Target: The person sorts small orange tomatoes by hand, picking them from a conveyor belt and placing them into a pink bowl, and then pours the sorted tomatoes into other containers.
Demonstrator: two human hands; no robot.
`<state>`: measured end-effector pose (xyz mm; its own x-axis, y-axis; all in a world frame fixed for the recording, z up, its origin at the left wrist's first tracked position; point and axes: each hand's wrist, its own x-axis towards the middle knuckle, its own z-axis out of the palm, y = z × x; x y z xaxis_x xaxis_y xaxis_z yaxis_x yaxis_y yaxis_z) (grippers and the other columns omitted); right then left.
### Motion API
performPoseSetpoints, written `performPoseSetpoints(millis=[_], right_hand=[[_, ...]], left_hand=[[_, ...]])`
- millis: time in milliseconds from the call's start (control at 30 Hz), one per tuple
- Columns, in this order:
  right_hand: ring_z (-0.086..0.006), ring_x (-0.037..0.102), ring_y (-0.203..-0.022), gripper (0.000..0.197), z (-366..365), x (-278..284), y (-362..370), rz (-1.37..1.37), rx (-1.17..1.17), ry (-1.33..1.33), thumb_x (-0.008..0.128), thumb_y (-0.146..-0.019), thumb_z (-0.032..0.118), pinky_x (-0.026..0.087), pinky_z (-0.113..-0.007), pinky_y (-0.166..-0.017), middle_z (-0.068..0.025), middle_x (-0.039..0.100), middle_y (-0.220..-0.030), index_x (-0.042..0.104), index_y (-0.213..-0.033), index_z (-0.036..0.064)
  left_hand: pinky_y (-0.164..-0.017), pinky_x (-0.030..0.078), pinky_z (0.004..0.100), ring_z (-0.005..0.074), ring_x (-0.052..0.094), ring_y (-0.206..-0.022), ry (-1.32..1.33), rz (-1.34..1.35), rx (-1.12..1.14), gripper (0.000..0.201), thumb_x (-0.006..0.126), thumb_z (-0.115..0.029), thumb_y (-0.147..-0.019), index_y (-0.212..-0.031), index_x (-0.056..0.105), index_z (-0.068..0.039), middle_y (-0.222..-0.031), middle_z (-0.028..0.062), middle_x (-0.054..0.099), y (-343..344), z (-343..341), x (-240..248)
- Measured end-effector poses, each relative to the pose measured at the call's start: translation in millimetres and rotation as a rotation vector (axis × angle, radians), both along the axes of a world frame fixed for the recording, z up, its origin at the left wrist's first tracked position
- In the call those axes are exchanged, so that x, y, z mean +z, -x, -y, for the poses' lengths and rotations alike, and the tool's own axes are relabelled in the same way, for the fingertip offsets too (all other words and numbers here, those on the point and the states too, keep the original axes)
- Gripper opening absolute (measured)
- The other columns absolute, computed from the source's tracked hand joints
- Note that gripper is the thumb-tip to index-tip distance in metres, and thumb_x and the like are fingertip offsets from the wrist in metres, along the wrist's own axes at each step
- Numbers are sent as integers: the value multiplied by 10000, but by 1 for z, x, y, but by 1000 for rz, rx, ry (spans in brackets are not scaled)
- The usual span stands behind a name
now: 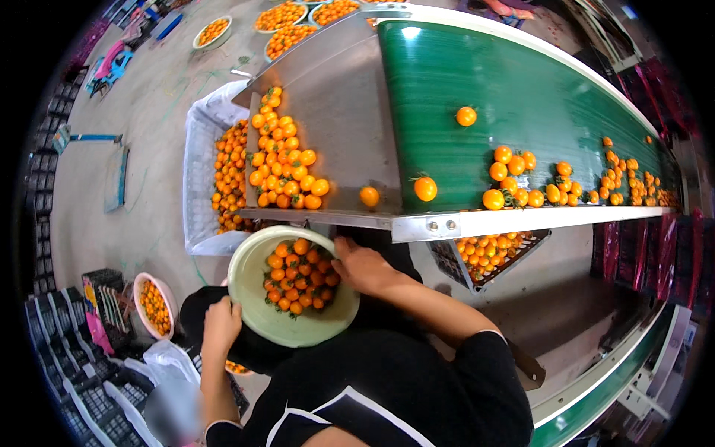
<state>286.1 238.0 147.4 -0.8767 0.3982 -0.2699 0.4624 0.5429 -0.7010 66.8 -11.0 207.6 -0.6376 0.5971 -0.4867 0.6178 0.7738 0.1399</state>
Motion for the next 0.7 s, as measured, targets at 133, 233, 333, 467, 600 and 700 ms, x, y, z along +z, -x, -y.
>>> performPoseSetpoints(millis=[133, 233, 333, 467, 600, 700], right_hand=[[-319, 637, -982, 437, 0, 34, -25, -259, 138, -354, 625, -855, 154, 534, -405, -805, -187, 604, -1168, 503, -1249, 8], [-222, 655, -854, 316, -23, 74, -42, -579, 304, -479, 657, -762, 37, 536, -346, -713, -138, 649, -1067, 635, -1078, 28], [-256, 656, -746, 306, -51, 103, -56, -740, -7, -698, 617, -697, -69, 531, -343, -644, -145, 677, -958, 653, -989, 13], [-316, 651, -786, 307, -80, 117, -76, -732, -380, -743, 585, -697, -124, 524, -351, -652, -157, 675, -948, 640, -982, -24], [-275, 627, -744, 276, -91, 102, -76, -689, -284, -815, 638, -687, -87, 519, -346, -648, -109, 671, -924, 652, -942, 17], [-240, 618, -685, 276, -94, 100, -78, -751, -335, -808, 666, -651, -57, 509, -325, -600, -88, 668, -901, 652, -912, 30]], left_hand=[[-717, 529, 468, 394, 654, -828, -329, -165, -101, 201, 608, -131, -868, -1050, 640, -52, -952, 188, 667, 9, -56, 38], [-755, 516, 415, 368, 641, -884, -700, -76, -261, 232, 625, -108, -879, -1099, 651, -40, -975, 161, 666, 10, -116, 43], [-798, 511, 409, 347, 628, -939, -804, -48, -426, 241, 636, -93, -865, -1100, 642, -39, -1018, 141, 651, 7, -182, 34], [-932, 455, 426, 353, 559, -1042, -819, -98, -637, 305, 645, -58, -815, -1119, 627, -42, -1046, 154, 617, 16, -271, -2], [-917, 454, 439, 353, 550, -1016, -509, -319, -596, 369, 676, -58, -783, -1149, 632, -49, -1095, 154, 597, 24, -303, -25], [-930, 445, 435, 337, 546, -1060, -880, -240, -688, 377, 673, -91, -807, -1179, 618, -57, -1136, 146, 578, -21, -327, 8]])
